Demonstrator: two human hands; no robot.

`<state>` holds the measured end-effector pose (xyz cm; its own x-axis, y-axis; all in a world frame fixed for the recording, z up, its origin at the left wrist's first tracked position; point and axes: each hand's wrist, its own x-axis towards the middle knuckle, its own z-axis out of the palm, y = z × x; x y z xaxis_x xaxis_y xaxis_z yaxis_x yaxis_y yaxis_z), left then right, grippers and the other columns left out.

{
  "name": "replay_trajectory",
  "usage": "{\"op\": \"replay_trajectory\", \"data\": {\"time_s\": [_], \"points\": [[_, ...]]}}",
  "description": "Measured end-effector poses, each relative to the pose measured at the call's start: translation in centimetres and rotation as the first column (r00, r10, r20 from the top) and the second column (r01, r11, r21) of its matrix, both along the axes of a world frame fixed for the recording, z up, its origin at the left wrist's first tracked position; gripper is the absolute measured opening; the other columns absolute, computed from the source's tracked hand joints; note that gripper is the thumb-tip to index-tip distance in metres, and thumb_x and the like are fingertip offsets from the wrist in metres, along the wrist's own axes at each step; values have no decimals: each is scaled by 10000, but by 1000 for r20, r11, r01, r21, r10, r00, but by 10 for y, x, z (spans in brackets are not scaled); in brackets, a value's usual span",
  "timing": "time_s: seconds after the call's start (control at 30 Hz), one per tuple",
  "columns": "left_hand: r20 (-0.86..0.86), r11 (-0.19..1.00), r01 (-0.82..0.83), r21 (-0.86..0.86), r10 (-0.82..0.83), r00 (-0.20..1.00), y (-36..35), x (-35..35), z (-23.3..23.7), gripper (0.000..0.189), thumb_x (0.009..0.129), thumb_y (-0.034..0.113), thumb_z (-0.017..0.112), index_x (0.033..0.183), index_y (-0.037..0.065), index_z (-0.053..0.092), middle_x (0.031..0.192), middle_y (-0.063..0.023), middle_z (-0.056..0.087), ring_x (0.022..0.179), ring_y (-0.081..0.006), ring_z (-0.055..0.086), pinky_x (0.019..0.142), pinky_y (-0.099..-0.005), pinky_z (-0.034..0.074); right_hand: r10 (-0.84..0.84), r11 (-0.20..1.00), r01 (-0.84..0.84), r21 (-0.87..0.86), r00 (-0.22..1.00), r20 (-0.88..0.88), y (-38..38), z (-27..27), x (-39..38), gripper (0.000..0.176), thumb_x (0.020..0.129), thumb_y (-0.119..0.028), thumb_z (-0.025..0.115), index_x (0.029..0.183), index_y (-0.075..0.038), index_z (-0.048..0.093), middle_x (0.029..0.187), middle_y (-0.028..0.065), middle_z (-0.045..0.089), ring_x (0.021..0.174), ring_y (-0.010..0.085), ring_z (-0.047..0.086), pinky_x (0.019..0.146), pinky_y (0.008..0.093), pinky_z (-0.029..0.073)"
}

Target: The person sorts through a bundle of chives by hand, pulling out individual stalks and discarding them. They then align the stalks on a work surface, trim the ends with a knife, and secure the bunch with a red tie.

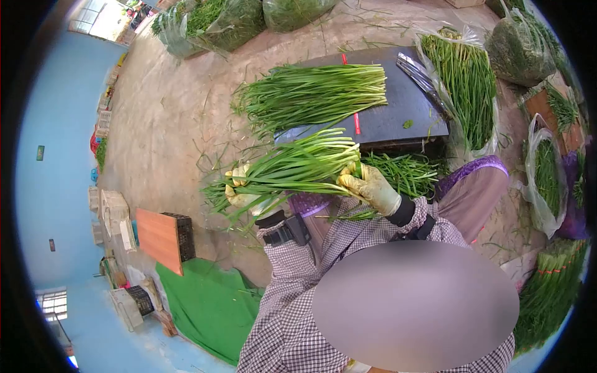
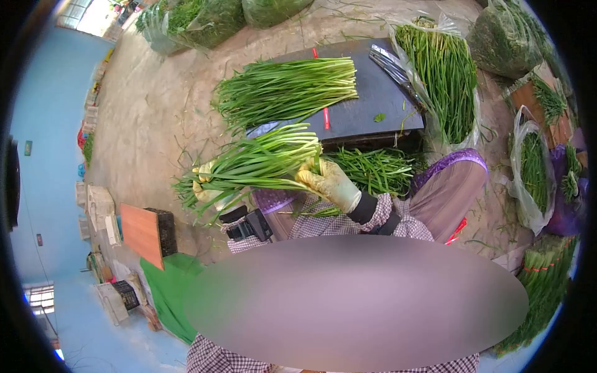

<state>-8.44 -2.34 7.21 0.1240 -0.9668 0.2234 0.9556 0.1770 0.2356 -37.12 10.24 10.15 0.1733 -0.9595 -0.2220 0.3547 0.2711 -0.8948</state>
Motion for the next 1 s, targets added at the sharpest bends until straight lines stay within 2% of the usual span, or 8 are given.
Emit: {"op": "replay_trajectory", "data": {"time_s": [0.3, 0.43, 0.53, 0.67, 0.7, 0.8, 0.93, 1.0], "points": [[1, 997, -66, 26, 66, 998, 0, -15, 18, 164, 895, 262, 581, 947, 110, 611, 693, 33, 496, 656, -110, 463, 603, -288, 417, 77, 989, -99, -108, 979, -190, 1, -3, 2, 228, 995, -253, 646, 1051, -32, 630, 933, -9, 607, 821, 108, 548, 736, 282, 482], [12, 999, -44, 23, 44, 999, -3, -3, 2, 159, 883, 252, 570, 918, 107, 623, 681, 29, 498, 659, -114, 468, 606, -298, 422, -54, 996, 37, -77, 970, -236, 7, -1, 3, 158, 1000, -195, 619, 1016, -38, 621, 846, -9, 586, 770, 95, 523, 706, 267, 457], [-87, 993, 18, 119, -8, 996, 2, 8, 3, 160, 875, 239, 553, 864, 105, 638, 681, 20, 525, 637, -123, 466, 613, -318, 433, -292, 949, 183, -255, 812, -506, 17, -13, -16, 155, 1005, -185, 592, 981, -33, 610, 824, 0, 595, 725, 105, 522, 674, 271, 459], [-32, 989, 8, 147, -3, 999, 0, 24, -14, 173, 859, 229, 547, 844, 101, 661, 738, -2, 609, 659, -139, 538, 677, -329, 490, -249, 965, 253, -60, 830, -500, 45, -62, -87, 175, 1010, -213, 583, 1002, -42, 615, 798, -5, 609, 692, 95, 523, 637, 268, 441], [-26, 985, -12, 171, 17, 1000, -1, 28, -20, 176, 840, 245, 568, 848, 108, 677, 759, -5, 639, 686, -137, 572, 700, -342, 508, -155, 986, 147, -75, 676, -721, 50, -66, -104, 218, 1014, -237, 561, 990, -37, 644, 786, 14, 659, 675, 127, 580, 641, 276, 479], [-30, 951, -19, 310, 29, 999, 2, 25, -22, 178, 821, 272, 588, 849, 128, 689, 786, -1, 657, 713, -144, 600, 736, -373, 531, -98, 960, 179, 217, 936, -339, 60, -57, -100, 224, 1018, -236, 546, 998, -35, 643, 791, 8, 662, 661, 80, 555, 604, 228, 453], [53, 956, -40, 289, 26, 998, 8, 14, -13, 180, 805, 301, 600, 855, 157, 696, 833, 0, 679, 765, -169, 643, 792, -428, 559, -58, 984, 50, 172, 997, 43, 28, -2, -41, 210, 1024, -197, 566, 1107, -9, 610, 894, 44, 646, 639, 63, 495, 592, 201, 432], [143, 826, -187, 531, 130, 981, 7, 0, 9, 173, 810, 297, 580, 834, 160, 682, 827, -5, 683, 750, -175, 645, 779, -418, 563, 85, 986, -95, 136, 994, 75, 11, -2, -18, 305, 1002, -190, 601, 1245, -7, 594, 984, 55, 672, 652, 60, 518, 614, 198, 457]]}}
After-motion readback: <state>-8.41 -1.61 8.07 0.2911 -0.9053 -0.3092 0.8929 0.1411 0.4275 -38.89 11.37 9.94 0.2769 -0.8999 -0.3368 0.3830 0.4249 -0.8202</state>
